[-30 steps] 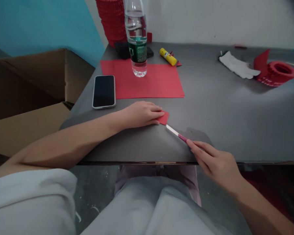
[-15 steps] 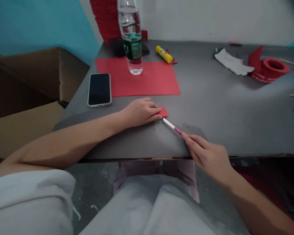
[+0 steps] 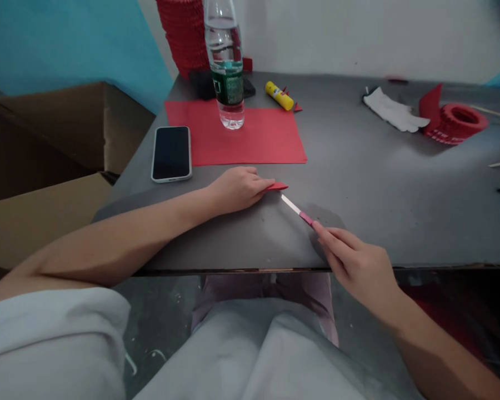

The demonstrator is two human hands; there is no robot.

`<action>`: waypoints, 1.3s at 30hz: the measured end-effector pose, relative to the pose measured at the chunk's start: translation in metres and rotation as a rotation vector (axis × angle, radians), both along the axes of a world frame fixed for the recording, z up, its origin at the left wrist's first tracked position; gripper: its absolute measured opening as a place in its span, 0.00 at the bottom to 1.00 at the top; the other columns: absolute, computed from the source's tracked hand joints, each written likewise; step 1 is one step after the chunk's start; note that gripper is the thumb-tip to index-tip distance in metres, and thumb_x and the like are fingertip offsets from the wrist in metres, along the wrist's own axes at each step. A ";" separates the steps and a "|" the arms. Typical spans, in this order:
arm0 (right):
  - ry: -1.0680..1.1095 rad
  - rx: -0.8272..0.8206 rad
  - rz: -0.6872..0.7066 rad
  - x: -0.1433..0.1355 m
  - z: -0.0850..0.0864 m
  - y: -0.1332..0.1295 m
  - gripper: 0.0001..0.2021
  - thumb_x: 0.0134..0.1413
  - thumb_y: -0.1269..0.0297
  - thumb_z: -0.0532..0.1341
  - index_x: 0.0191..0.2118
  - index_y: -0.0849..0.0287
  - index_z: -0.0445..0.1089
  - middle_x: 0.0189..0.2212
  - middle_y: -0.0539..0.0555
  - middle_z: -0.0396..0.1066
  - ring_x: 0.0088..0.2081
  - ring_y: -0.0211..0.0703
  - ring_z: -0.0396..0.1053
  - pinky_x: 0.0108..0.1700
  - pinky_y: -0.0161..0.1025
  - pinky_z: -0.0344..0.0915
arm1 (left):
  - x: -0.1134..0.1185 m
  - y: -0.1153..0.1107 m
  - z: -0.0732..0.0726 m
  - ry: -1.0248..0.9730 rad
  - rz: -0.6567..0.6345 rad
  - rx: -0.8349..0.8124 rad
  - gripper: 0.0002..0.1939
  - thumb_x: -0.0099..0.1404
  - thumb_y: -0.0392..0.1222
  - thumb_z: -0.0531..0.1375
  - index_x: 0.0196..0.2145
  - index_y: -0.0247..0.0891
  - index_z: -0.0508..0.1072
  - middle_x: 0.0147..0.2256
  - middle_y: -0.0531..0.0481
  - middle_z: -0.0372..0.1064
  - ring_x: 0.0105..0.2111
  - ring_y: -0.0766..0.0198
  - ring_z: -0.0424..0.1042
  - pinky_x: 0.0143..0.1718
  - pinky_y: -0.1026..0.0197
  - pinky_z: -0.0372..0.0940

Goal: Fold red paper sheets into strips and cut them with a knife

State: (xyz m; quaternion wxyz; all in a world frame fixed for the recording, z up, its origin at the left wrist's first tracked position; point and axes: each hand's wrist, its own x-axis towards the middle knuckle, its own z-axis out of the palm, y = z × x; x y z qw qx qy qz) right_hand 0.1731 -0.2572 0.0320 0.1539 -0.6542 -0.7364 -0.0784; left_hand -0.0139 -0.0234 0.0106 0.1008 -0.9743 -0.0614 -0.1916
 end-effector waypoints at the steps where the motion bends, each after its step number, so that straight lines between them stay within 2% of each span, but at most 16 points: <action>1: -0.013 0.003 0.002 0.000 0.001 0.000 0.19 0.59 0.73 0.54 0.55 0.58 0.66 0.40 0.49 0.74 0.29 0.30 0.69 0.25 0.31 0.56 | 0.000 0.001 -0.001 -0.016 0.009 -0.010 0.16 0.69 0.42 0.49 0.48 0.36 0.71 0.30 0.48 0.74 0.29 0.63 0.69 0.31 0.64 0.61; 8: -0.096 0.028 -0.017 -0.004 0.011 0.002 0.19 0.58 0.74 0.53 0.54 0.58 0.67 0.39 0.48 0.74 0.24 0.29 0.66 0.21 0.32 0.52 | -0.001 0.001 -0.001 -0.052 0.009 -0.031 0.18 0.69 0.44 0.48 0.48 0.37 0.71 0.28 0.48 0.73 0.28 0.63 0.69 0.28 0.64 0.60; 16: -0.182 0.026 -0.033 -0.005 0.012 0.005 0.20 0.58 0.74 0.52 0.55 0.57 0.67 0.38 0.48 0.75 0.23 0.29 0.63 0.20 0.33 0.49 | -0.001 0.002 -0.002 -0.012 -0.016 -0.011 0.16 0.69 0.43 0.49 0.48 0.38 0.71 0.29 0.50 0.74 0.29 0.63 0.69 0.31 0.63 0.62; 21: -0.267 0.010 -0.051 -0.009 0.011 0.006 0.21 0.56 0.74 0.54 0.55 0.55 0.67 0.39 0.46 0.75 0.21 0.30 0.62 0.20 0.35 0.49 | 0.000 -0.002 0.001 0.033 -0.047 0.041 0.16 0.69 0.40 0.49 0.48 0.36 0.70 0.34 0.48 0.76 0.28 0.64 0.69 0.32 0.62 0.63; 23: -0.318 -0.019 -0.067 -0.010 0.008 0.005 0.23 0.54 0.74 0.54 0.56 0.54 0.66 0.40 0.45 0.74 0.20 0.30 0.61 0.20 0.36 0.48 | 0.001 -0.006 0.004 0.068 -0.044 0.076 0.17 0.69 0.42 0.49 0.49 0.35 0.70 0.36 0.46 0.75 0.29 0.63 0.70 0.31 0.60 0.63; 25: -0.354 -0.054 -0.070 -0.010 0.004 0.004 0.24 0.54 0.73 0.55 0.57 0.53 0.65 0.42 0.45 0.74 0.20 0.31 0.61 0.20 0.36 0.48 | 0.001 -0.011 0.006 0.105 -0.046 0.079 0.19 0.68 0.48 0.50 0.49 0.34 0.70 0.38 0.43 0.74 0.32 0.59 0.71 0.34 0.58 0.64; 27: -0.364 -0.077 -0.072 -0.010 0.000 0.005 0.25 0.54 0.73 0.54 0.58 0.53 0.64 0.44 0.46 0.73 0.20 0.31 0.62 0.20 0.36 0.49 | 0.001 -0.014 0.006 0.111 -0.063 0.038 0.23 0.67 0.53 0.51 0.49 0.32 0.70 0.43 0.39 0.72 0.41 0.54 0.71 0.41 0.54 0.65; 29: -0.361 -0.079 -0.077 -0.009 -0.004 0.006 0.25 0.55 0.73 0.54 0.58 0.52 0.63 0.47 0.47 0.72 0.20 0.30 0.62 0.20 0.36 0.50 | 0.002 -0.015 0.004 0.105 -0.106 -0.027 0.23 0.68 0.52 0.50 0.50 0.30 0.69 0.50 0.37 0.67 0.52 0.51 0.66 0.50 0.52 0.62; 31: -0.354 -0.068 -0.082 -0.007 -0.006 0.008 0.24 0.55 0.73 0.53 0.58 0.51 0.64 0.49 0.47 0.71 0.21 0.30 0.63 0.20 0.35 0.51 | 0.004 -0.014 0.001 0.121 -0.166 -0.091 0.21 0.70 0.46 0.49 0.53 0.29 0.66 0.55 0.38 0.63 0.57 0.54 0.60 0.57 0.54 0.57; 34: -0.338 -0.069 -0.071 -0.005 -0.009 0.010 0.23 0.56 0.72 0.53 0.57 0.51 0.64 0.50 0.48 0.70 0.22 0.30 0.65 0.20 0.34 0.52 | 0.007 -0.014 -0.001 0.146 -0.226 -0.143 0.19 0.70 0.39 0.47 0.55 0.30 0.65 0.55 0.40 0.63 0.58 0.59 0.60 0.59 0.58 0.55; 39: -0.313 -0.089 -0.035 -0.002 -0.010 0.012 0.24 0.56 0.73 0.52 0.59 0.53 0.62 0.51 0.51 0.69 0.24 0.30 0.67 0.21 0.33 0.55 | 0.008 -0.016 0.002 0.178 -0.192 -0.174 0.18 0.69 0.41 0.50 0.54 0.34 0.66 0.55 0.42 0.64 0.57 0.55 0.62 0.56 0.55 0.59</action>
